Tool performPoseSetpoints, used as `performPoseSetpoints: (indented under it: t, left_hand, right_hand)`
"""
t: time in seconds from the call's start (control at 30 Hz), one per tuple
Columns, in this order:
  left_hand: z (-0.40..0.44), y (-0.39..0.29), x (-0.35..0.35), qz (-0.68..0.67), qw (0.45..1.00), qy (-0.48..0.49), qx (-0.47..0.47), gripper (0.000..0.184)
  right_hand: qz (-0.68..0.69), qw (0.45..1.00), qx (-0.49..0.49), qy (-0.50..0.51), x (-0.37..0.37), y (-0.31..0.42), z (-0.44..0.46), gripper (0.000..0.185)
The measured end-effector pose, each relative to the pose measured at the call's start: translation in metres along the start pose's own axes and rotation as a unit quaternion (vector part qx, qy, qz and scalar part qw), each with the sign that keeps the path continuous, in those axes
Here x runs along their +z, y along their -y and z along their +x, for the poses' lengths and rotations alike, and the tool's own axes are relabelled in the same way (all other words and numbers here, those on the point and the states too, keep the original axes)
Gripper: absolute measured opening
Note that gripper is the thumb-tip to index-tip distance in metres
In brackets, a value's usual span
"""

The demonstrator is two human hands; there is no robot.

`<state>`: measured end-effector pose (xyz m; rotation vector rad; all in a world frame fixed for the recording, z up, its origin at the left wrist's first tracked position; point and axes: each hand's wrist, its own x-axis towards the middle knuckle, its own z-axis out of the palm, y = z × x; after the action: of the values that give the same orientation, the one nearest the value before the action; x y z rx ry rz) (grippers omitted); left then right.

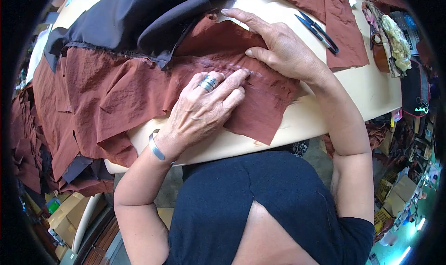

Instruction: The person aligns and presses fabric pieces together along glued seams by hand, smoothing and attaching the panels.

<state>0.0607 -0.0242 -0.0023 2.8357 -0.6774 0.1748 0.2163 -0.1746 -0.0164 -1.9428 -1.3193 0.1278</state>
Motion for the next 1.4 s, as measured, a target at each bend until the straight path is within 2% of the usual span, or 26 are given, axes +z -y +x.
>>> performPoseSetpoints:
  t: [0.23,0.3,0.53,0.63,0.7,0.8,0.9,0.93,1.07,1.1,1.17,1.3,1.33,1.4]
  left_hand:
    - [-0.003,0.001,0.001,0.011,1.0,-0.02,0.016,0.021]
    - [-0.005,0.0,0.001,0.031,0.999,-0.02,0.025,0.021]
    - [-0.008,-0.002,0.002,0.091,0.994,0.002,0.063,0.029]
    - [-0.004,-0.008,-0.001,0.126,0.989,0.009,0.082,0.034]
    - [-0.003,-0.008,-0.007,0.1,0.991,0.031,0.079,0.037]
    - [-0.009,0.001,-0.005,-0.053,0.997,-0.052,-0.011,0.036]
    - [-0.024,-0.002,0.001,-0.076,0.983,-0.097,-0.134,0.029]
    - [-0.024,-0.003,0.0,-0.039,0.984,-0.112,-0.137,0.023]
    - [-0.03,0.006,-0.002,-0.03,0.978,-0.12,-0.167,0.022]
    - [-0.031,0.008,-0.005,-0.062,0.974,-0.106,-0.191,0.021]
    - [-0.025,0.013,-0.013,-0.039,0.977,-0.068,-0.2,0.02]
    - [-0.008,0.026,-0.013,-0.013,0.986,-0.123,-0.11,0.023]
    - [-0.006,0.028,-0.011,-0.006,0.987,-0.105,-0.119,0.031]
    - [-0.005,0.028,-0.013,0.02,0.99,-0.112,-0.084,0.034]
  right_hand:
    - [-0.006,1.0,-0.02,-0.002,0.001,-0.003,0.0,0.067]
    - [-0.013,1.0,0.0,-0.001,0.0,-0.004,-0.001,0.066]
    - [-0.006,1.0,0.024,0.008,-0.003,0.0,-0.001,0.063]
    - [0.01,1.0,-0.004,-0.007,0.0,-0.004,0.0,0.062]
    - [0.007,0.999,0.042,0.03,-0.004,0.001,0.001,0.068]
    - [0.001,0.996,0.073,0.06,-0.009,0.005,-0.002,0.072]
    - [0.007,0.991,0.099,0.09,-0.016,0.011,-0.003,0.074]
    - [0.006,0.99,0.104,0.099,-0.016,0.012,-0.002,0.075]
    - [-0.005,0.988,0.106,0.109,-0.014,0.014,0.001,0.079]
    - [-0.005,0.989,0.106,0.104,-0.013,0.015,0.0,0.08]
    - [-0.008,0.988,0.115,0.098,-0.011,0.017,-0.002,0.082]
    - [-0.056,0.994,0.079,0.053,-0.003,0.012,-0.006,0.082]
    - [-0.065,0.995,0.061,0.038,-0.002,0.011,-0.008,0.081]
    - [-0.075,0.997,0.032,0.012,0.0,0.009,-0.009,0.081]
